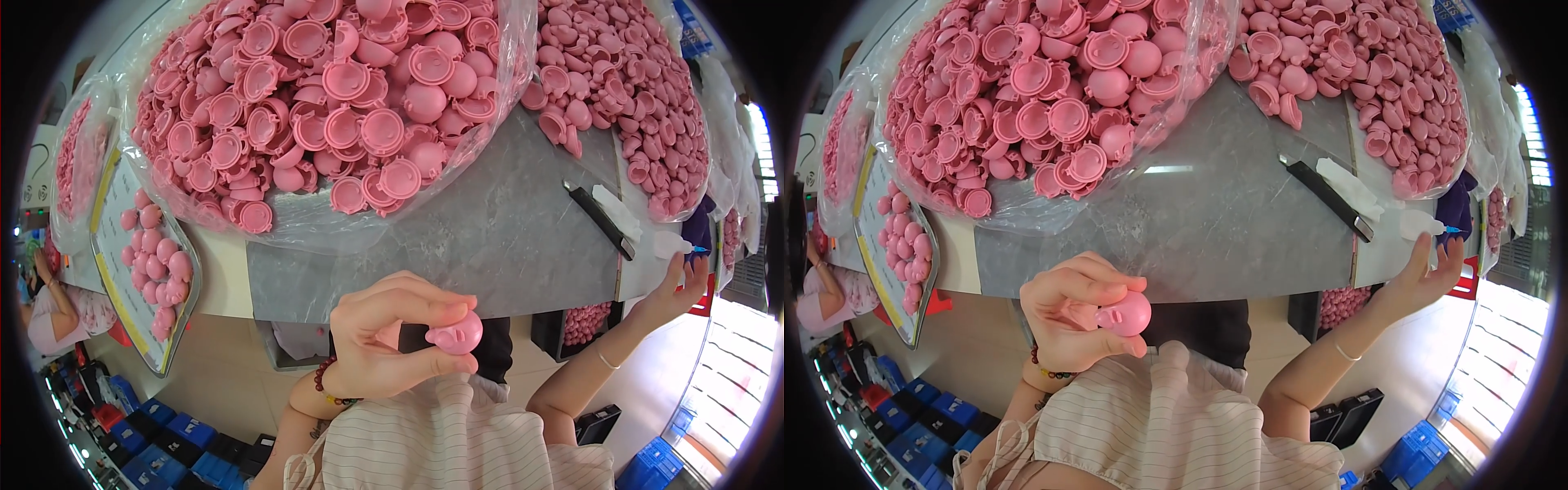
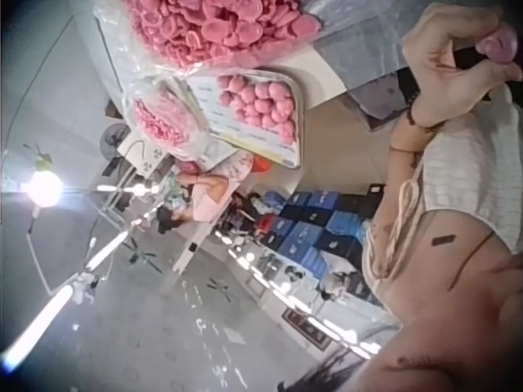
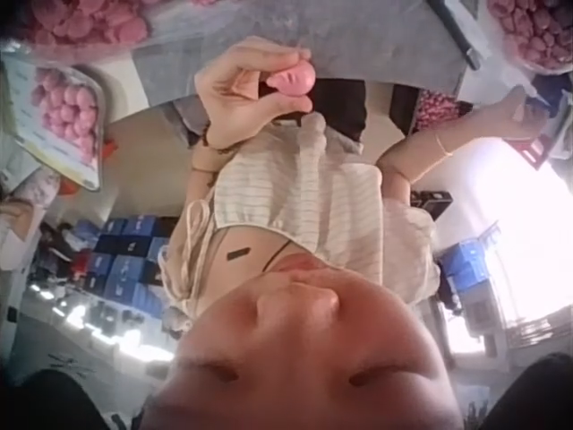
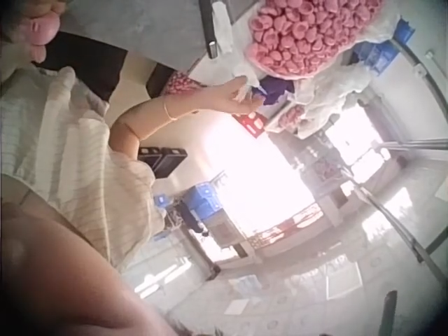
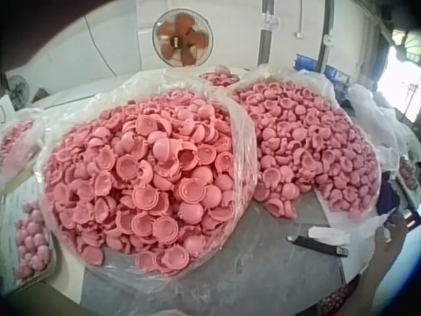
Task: Assembling two pink plastic hemispherical halves into a ball using glue.
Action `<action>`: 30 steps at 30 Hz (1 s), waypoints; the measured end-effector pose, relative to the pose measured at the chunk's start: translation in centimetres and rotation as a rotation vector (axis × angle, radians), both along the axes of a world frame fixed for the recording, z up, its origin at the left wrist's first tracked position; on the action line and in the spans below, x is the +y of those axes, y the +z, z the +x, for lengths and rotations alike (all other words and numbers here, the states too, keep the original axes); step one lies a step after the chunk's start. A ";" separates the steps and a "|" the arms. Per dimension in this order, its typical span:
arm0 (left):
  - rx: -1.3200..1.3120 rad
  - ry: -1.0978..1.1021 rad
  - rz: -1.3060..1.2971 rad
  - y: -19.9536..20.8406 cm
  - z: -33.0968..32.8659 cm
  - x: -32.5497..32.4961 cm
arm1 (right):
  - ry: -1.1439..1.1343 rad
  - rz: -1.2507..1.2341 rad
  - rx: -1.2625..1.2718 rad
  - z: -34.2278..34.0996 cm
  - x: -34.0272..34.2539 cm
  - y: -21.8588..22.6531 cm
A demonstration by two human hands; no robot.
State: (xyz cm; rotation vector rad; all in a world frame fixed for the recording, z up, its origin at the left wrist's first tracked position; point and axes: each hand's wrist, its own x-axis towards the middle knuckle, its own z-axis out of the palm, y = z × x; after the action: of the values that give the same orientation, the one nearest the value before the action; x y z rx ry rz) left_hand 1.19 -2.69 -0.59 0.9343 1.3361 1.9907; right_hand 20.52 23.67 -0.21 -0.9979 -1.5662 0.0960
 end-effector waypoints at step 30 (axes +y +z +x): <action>0.812 0.823 -0.744 3.1 -7.4 -9.3 | 0.930 -0.717 0.058 -7.6 -10.2 0.8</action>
State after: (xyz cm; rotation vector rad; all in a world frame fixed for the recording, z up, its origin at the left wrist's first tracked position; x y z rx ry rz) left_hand -6.17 -11.96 2.46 0.9010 3.0165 1.3025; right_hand 12.94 13.51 0.61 -0.6806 -1.8626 1.3888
